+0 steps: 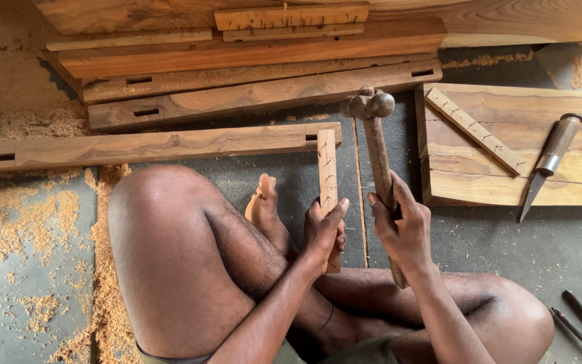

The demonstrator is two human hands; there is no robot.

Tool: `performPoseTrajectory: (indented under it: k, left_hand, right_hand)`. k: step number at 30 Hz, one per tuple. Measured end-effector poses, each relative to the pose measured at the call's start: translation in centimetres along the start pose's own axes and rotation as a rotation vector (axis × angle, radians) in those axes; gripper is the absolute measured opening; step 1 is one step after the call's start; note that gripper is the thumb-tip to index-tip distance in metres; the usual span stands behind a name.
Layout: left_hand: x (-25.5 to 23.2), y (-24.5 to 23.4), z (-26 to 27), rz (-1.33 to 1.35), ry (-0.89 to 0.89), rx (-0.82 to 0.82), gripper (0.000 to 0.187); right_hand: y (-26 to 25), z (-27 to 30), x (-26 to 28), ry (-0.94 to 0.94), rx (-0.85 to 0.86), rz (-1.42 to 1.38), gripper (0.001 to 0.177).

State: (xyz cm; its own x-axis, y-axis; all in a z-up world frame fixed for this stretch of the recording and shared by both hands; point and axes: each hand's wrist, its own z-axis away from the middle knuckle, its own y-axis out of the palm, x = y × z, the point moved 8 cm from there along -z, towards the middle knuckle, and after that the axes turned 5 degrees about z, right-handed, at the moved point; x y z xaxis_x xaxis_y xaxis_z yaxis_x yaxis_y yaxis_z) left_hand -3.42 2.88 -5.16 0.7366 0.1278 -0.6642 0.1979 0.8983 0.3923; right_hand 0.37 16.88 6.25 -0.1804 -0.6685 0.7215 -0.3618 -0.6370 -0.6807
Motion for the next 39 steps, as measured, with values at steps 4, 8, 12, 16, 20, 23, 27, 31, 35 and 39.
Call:
performPoseTrajectory:
  k: [4,8,12,16,20,23,27,31,35,39]
  left_hand:
    - [-0.5,0.0,0.2,-0.041,0.021,-0.002,0.043]
    - [-2.7,0.3,0.0,-0.058,0.067,0.014,0.043]
    - [-4.8,0.9,-3.1,0.006,0.046,0.081,0.04]
    - [-4.6,0.5,-7.3,0.23,-0.052,0.185,0.031]
    - [-3.0,-0.1,-10.5,0.268,0.031,0.18,0.039]
    - [-2.0,-1.3,-10.7,0.215,0.094,0.084,0.045]
    - [-2.6,-1.7,-9.2,0.266,0.159,0.031,0.044]
    - [-8.0,-1.0,-5.2,0.377,0.399,0.062,0.051]
    - [-15.5,-0.6,-1.9,0.236,0.441,0.069,0.049]
    - [-22.6,-0.1,-2.2,0.014,0.532,0.227,0.032]
  right_hand:
    - [-0.1,0.0,-0.4,-0.001,-0.007,-0.062,0.053]
    - [-0.4,0.1,-1.1,0.083,-0.018,-0.081,0.055]
    - [-0.8,-0.3,-1.3,0.126,-0.029,-0.102,0.054]
    - [-1.3,-0.5,-0.5,0.147,-0.05,-0.157,0.053]
    - [-1.3,-0.4,-0.9,0.19,-0.059,-0.191,0.053]
    - [-1.3,-0.6,-1.6,0.208,-0.046,-0.196,0.051]
    - [0.0,-1.8,-3.0,0.261,0.021,-0.305,0.037]
    - [1.2,-2.7,-4.0,0.352,0.048,-0.507,0.027]
    - [2.2,-2.2,-6.6,0.458,0.074,-0.548,0.028]
    - [1.6,-0.1,-10.8,0.631,0.166,-0.548,0.03]
